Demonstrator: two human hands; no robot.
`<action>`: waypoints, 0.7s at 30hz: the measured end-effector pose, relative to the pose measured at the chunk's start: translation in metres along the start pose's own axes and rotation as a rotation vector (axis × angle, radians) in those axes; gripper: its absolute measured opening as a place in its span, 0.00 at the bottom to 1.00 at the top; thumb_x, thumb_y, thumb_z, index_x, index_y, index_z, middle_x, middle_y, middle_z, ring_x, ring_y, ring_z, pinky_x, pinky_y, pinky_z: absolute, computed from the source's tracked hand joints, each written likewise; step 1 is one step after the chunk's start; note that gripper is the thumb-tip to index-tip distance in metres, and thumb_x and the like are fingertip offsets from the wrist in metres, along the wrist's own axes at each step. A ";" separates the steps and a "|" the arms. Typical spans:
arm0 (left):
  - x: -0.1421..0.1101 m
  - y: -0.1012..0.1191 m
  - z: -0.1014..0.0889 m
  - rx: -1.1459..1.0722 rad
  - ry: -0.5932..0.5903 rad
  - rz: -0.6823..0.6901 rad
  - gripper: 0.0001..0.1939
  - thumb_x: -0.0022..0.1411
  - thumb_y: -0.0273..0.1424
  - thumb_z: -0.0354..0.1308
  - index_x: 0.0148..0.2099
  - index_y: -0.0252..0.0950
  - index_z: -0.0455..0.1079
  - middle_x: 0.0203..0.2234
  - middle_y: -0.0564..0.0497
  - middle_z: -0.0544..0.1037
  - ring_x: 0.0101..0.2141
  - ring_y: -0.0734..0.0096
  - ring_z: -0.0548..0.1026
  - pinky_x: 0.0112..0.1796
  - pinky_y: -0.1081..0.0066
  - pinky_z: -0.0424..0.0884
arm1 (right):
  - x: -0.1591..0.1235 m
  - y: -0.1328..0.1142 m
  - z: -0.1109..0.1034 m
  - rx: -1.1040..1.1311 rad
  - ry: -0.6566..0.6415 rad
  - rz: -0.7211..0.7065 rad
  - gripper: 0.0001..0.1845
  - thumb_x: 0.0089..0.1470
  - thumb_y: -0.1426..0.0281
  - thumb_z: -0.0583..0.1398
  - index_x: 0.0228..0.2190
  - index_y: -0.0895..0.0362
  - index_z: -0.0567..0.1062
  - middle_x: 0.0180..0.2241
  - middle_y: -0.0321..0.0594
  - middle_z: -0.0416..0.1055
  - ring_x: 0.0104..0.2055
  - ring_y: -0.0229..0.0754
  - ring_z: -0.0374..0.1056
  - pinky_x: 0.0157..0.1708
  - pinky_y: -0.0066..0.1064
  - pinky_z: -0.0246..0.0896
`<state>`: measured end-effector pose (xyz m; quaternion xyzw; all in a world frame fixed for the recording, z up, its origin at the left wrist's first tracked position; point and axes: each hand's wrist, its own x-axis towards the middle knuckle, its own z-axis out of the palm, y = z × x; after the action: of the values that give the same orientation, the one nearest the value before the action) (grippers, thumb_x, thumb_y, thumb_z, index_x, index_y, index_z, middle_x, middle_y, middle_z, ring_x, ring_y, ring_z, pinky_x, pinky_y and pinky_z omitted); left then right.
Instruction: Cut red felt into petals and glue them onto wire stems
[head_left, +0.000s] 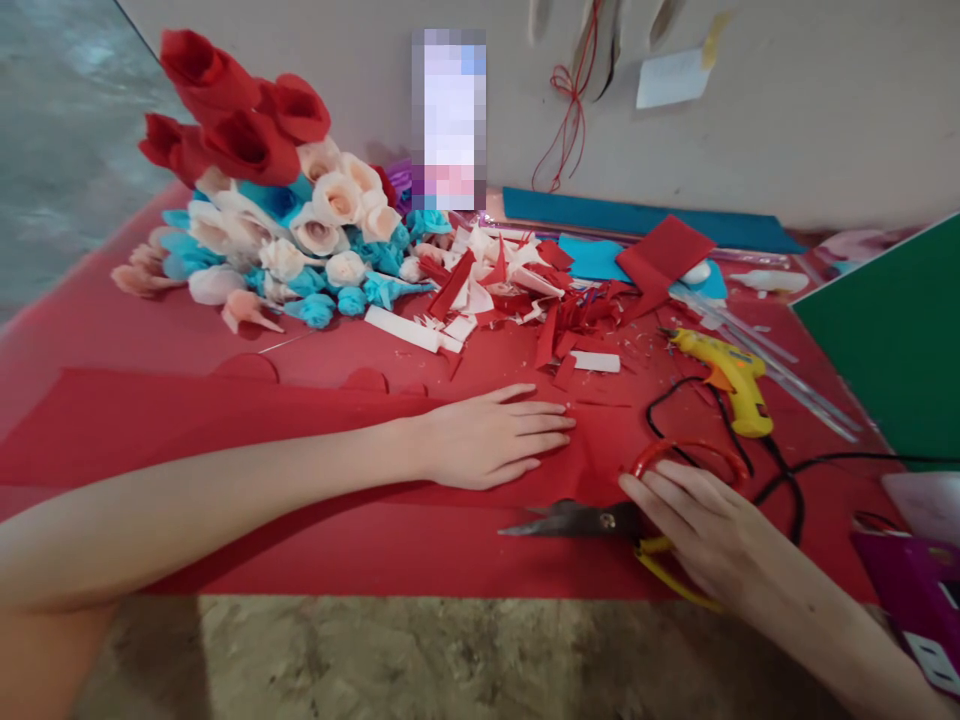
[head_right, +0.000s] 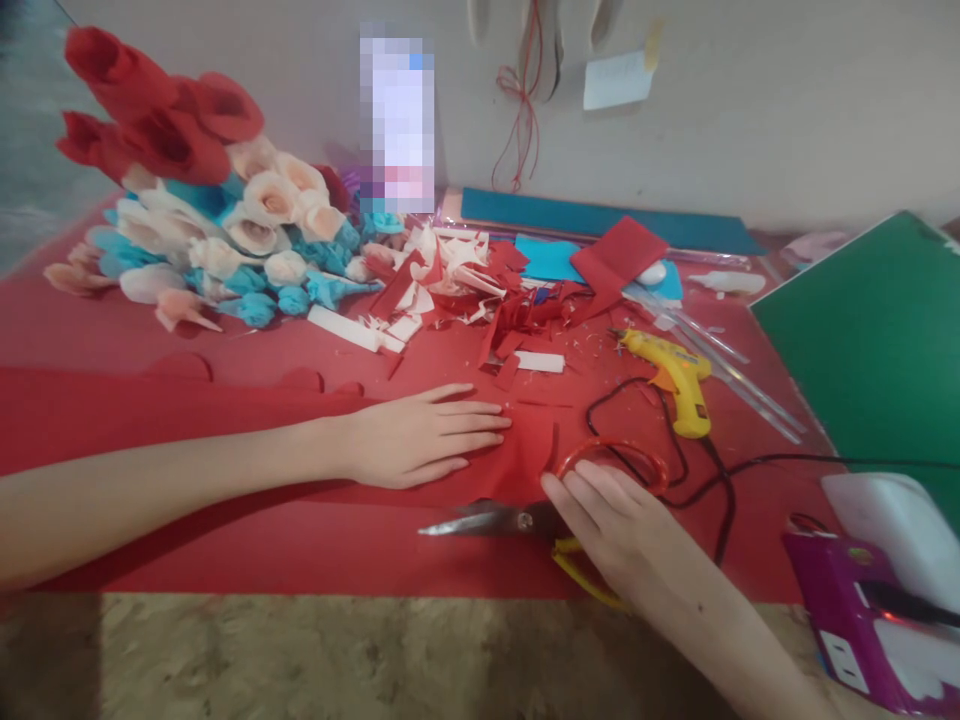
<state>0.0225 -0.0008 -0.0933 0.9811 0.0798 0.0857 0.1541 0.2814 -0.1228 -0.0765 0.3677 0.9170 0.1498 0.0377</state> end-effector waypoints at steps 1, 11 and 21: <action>0.000 0.000 0.000 -0.003 0.003 0.000 0.21 0.65 0.32 0.38 0.58 0.31 0.55 0.58 0.45 0.59 0.58 0.65 0.54 0.58 0.59 0.43 | 0.000 -0.002 0.000 -0.003 -0.013 0.038 0.22 0.50 0.82 0.46 0.48 0.67 0.62 0.41 0.51 0.66 0.46 0.50 0.60 0.45 0.43 0.55; -0.001 0.000 0.001 -0.002 0.015 0.002 0.21 0.64 0.29 0.39 0.57 0.28 0.56 0.58 0.43 0.58 0.59 0.64 0.51 0.58 0.57 0.43 | 0.025 -0.011 -0.001 0.013 0.060 0.089 0.19 0.51 0.77 0.47 0.45 0.70 0.63 0.37 0.51 0.66 0.42 0.52 0.59 0.43 0.41 0.55; -0.001 -0.005 -0.006 -0.159 0.041 -0.051 0.21 0.64 0.29 0.42 0.58 0.31 0.55 0.57 0.47 0.60 0.59 0.67 0.52 0.58 0.60 0.46 | 0.018 -0.003 -0.008 0.032 0.043 0.036 0.20 0.48 0.78 0.47 0.43 0.70 0.65 0.36 0.51 0.67 0.40 0.51 0.59 0.42 0.42 0.54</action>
<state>0.0199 0.0055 -0.0895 0.9615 0.1006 0.1076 0.2318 0.2651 -0.1147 -0.0694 0.3815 0.9131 0.1436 0.0095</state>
